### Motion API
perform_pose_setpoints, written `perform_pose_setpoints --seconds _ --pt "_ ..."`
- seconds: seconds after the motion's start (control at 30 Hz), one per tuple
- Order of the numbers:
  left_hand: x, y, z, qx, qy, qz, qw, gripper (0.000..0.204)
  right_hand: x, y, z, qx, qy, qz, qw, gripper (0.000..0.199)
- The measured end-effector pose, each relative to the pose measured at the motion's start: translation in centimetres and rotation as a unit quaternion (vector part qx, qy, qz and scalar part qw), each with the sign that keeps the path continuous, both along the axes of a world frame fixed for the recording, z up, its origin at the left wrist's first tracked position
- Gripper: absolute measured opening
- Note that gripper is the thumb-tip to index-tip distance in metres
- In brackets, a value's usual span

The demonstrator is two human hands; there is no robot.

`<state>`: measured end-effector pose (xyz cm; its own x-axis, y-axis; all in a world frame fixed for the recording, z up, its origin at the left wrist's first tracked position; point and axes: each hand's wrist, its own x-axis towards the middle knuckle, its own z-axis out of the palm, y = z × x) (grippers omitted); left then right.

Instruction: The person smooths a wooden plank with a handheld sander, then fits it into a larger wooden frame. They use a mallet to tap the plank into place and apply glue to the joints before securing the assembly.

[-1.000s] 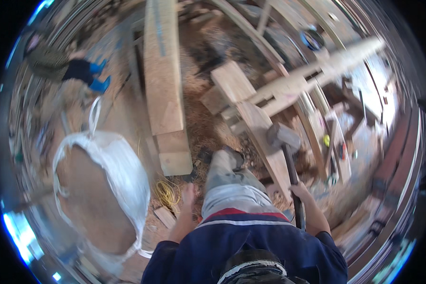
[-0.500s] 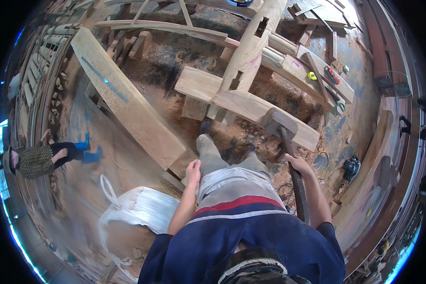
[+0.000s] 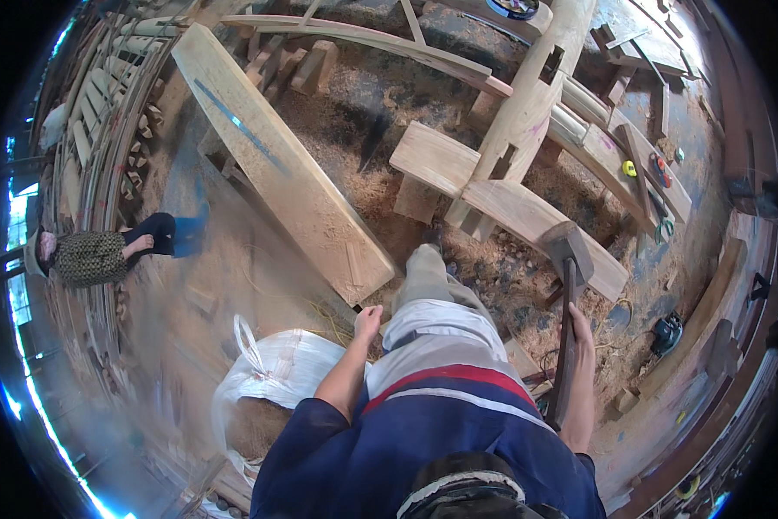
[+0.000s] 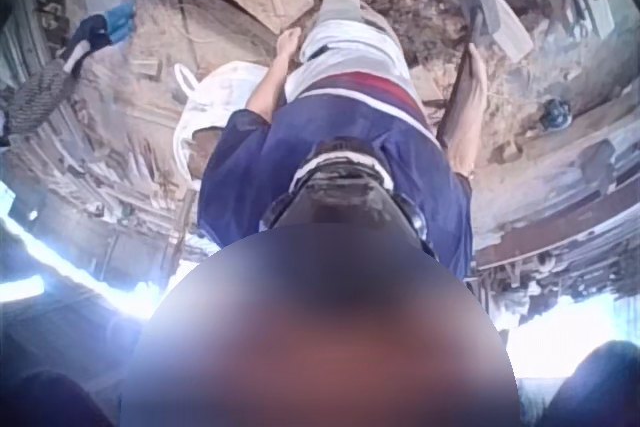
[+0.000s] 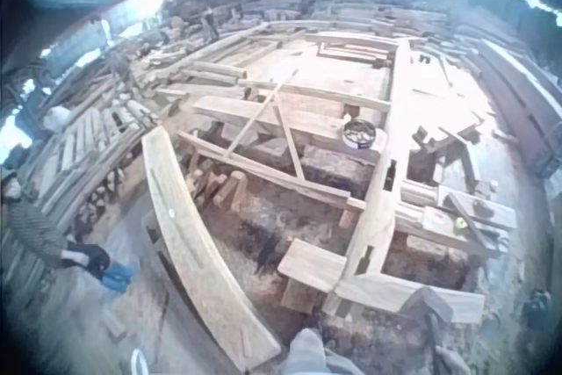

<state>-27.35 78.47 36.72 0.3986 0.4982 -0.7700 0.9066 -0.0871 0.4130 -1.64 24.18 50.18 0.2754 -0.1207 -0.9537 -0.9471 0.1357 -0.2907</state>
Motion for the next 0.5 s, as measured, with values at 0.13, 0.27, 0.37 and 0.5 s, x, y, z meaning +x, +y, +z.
perform_pose_setpoints --seconds 0.13,0.27,0.37,0.5 --pt "-0.7 0.7 0.0 -0.003 -0.045 -0.135 0.99 0.042 0.0 0.1 -3.6 0.213 -0.098 -0.245 0.941 0.024" --pt "0.3 3.2 1.9 -0.054 -0.093 -0.126 0.986 0.04 0.1 2.5 -7.9 0.311 -0.079 -0.325 0.889 0.02" --pt "2.0 4.8 4.1 0.018 -0.023 -0.102 0.994 0.043 -0.7 4.2 -9.4 0.317 -0.06 -0.385 0.865 0.021" --pt "5.2 6.0 5.7 -0.038 -0.033 -0.02 0.999 0.046 -2.0 5.3 -9.0 0.247 -0.074 -0.366 0.894 0.026"
